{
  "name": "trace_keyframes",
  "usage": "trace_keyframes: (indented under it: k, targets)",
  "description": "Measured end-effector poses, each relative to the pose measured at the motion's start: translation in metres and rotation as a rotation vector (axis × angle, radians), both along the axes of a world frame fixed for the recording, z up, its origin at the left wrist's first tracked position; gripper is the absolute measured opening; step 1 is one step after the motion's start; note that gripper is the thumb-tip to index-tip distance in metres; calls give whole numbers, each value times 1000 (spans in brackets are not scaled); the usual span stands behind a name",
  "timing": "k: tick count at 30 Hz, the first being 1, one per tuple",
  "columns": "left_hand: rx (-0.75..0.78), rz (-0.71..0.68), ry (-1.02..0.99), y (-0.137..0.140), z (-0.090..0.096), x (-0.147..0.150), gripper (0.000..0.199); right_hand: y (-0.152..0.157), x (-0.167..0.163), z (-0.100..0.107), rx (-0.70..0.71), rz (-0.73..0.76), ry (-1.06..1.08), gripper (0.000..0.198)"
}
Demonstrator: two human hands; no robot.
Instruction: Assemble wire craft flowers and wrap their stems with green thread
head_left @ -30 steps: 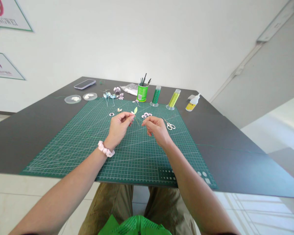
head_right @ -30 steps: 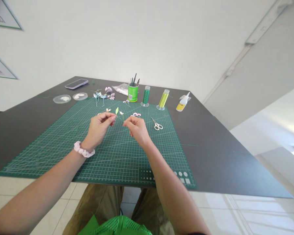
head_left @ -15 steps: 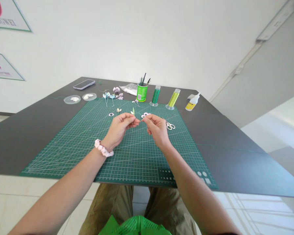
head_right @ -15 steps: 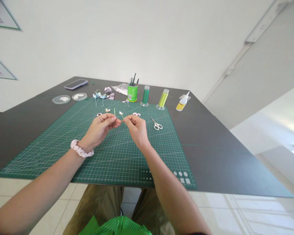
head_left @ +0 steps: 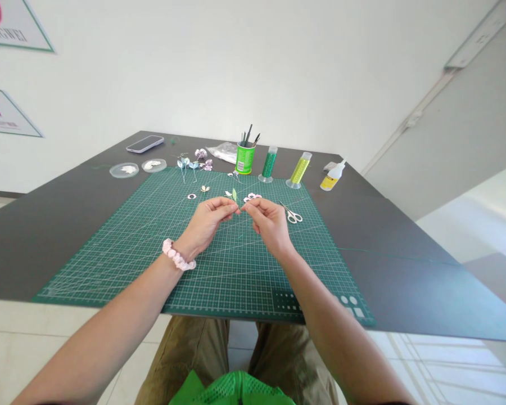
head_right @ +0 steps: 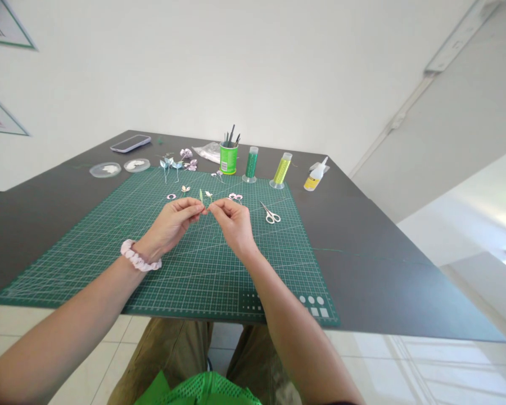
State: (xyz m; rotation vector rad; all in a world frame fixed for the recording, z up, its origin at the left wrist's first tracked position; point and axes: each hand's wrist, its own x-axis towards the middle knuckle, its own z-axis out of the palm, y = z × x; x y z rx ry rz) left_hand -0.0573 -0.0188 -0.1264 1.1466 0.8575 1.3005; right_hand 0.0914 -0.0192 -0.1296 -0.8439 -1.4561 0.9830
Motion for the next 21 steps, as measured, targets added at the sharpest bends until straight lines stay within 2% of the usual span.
trace_keyframes:
  k: [12,21]
  targets:
    - [48,51,12,2,-3,1,11,-1,-1,1,-23,-53,-76,20]
    - [-32,38,-15,-2,2,1,18,0,0,1,-28,-87,-106,21]
